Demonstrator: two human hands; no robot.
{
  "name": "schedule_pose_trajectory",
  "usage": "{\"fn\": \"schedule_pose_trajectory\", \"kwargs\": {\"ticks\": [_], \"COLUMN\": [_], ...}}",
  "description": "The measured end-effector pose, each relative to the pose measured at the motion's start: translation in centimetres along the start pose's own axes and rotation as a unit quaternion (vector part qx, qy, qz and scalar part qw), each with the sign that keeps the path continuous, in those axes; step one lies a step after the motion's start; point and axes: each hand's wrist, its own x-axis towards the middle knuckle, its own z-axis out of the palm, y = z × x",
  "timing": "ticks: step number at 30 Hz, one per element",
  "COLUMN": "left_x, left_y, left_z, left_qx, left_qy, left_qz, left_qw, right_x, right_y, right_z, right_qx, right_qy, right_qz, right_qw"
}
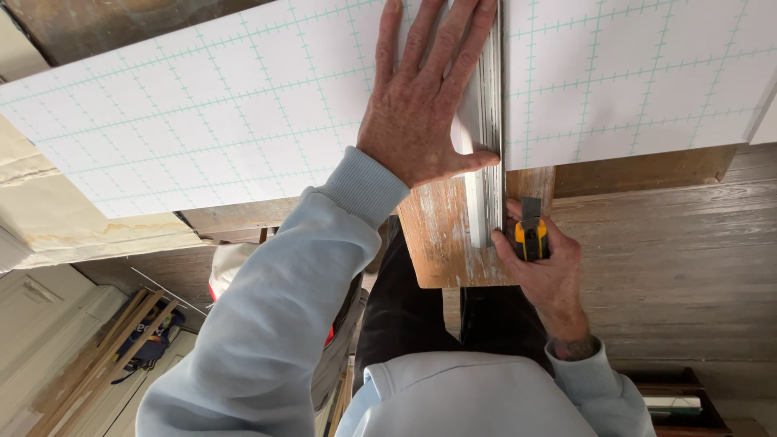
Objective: Measuring and cutting a white foam board with a utility knife.
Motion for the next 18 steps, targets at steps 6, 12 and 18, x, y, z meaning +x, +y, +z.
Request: {"fn": "schedule_pose_trajectory", "kwargs": {"ticks": [6, 12, 18], "left_x": [-0.2, -0.2, -0.2], "left_y": [0.3, 0.3, 0.1], "left_z": [-0.1, -0.5, -0.2], "left_qx": [0.003, 0.004, -0.020], "left_qy": [-0.003, 0.002, 0.008], "left_qz": [-0.006, -0.009, -0.002], "left_qw": [1.000, 1.000, 1.000], "right_x": [-1.9, -2.7, -2.6], "right_y": [-1.8, -3.6, -3.8], "right_z": [-0.6, 0.0, 0.8], "right_qx": [-0.090, -0.149, -0.186], "right_qy": [0.041, 0.048, 0.017], "right_qz": [-0.017, 0.002, -0.018], "right_qw": [0.995, 0.988, 0.982]}}
